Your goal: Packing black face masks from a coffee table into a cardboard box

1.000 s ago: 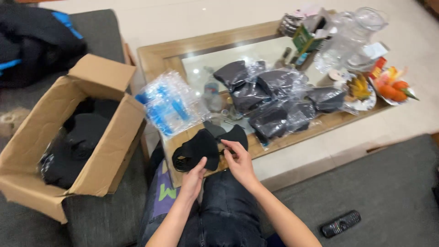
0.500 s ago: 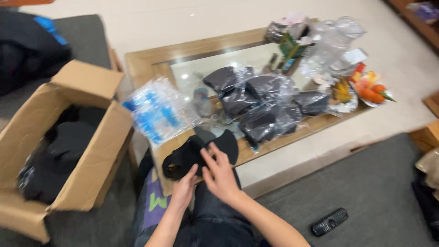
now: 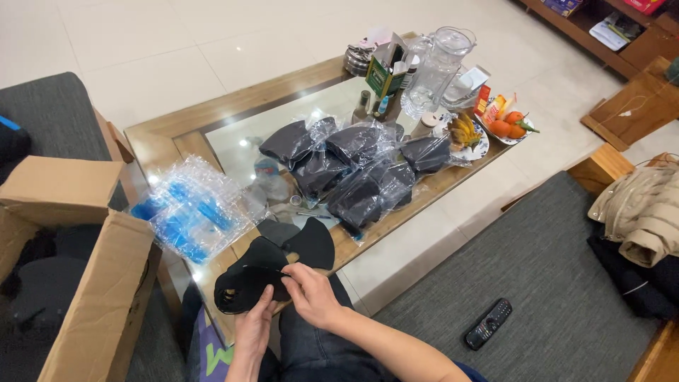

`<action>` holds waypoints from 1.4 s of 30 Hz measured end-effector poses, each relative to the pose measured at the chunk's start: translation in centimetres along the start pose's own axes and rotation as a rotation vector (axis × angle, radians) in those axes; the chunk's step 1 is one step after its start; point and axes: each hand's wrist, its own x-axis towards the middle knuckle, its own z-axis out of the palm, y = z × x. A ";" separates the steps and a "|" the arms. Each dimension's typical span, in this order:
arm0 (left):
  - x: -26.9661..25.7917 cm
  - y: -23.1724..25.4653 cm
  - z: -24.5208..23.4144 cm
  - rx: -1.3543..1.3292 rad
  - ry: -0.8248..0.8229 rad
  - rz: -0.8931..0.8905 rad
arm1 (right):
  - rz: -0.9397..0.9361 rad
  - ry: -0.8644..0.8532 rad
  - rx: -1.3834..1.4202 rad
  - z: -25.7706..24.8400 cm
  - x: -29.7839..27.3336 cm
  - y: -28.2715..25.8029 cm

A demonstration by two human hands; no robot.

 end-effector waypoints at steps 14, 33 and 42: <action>-0.1 2.3 0.0 -0.344 0.078 0.056 | 0.567 0.254 0.297 -1.8 1.9 6.1; -1.5 1.9 1.6 -0.075 0.168 -0.026 | 0.547 0.147 -0.311 -3.3 1.9 9.0; -1.2 1.6 3.1 -0.042 0.121 0.033 | 0.513 0.049 -0.390 -3.9 2.1 7.6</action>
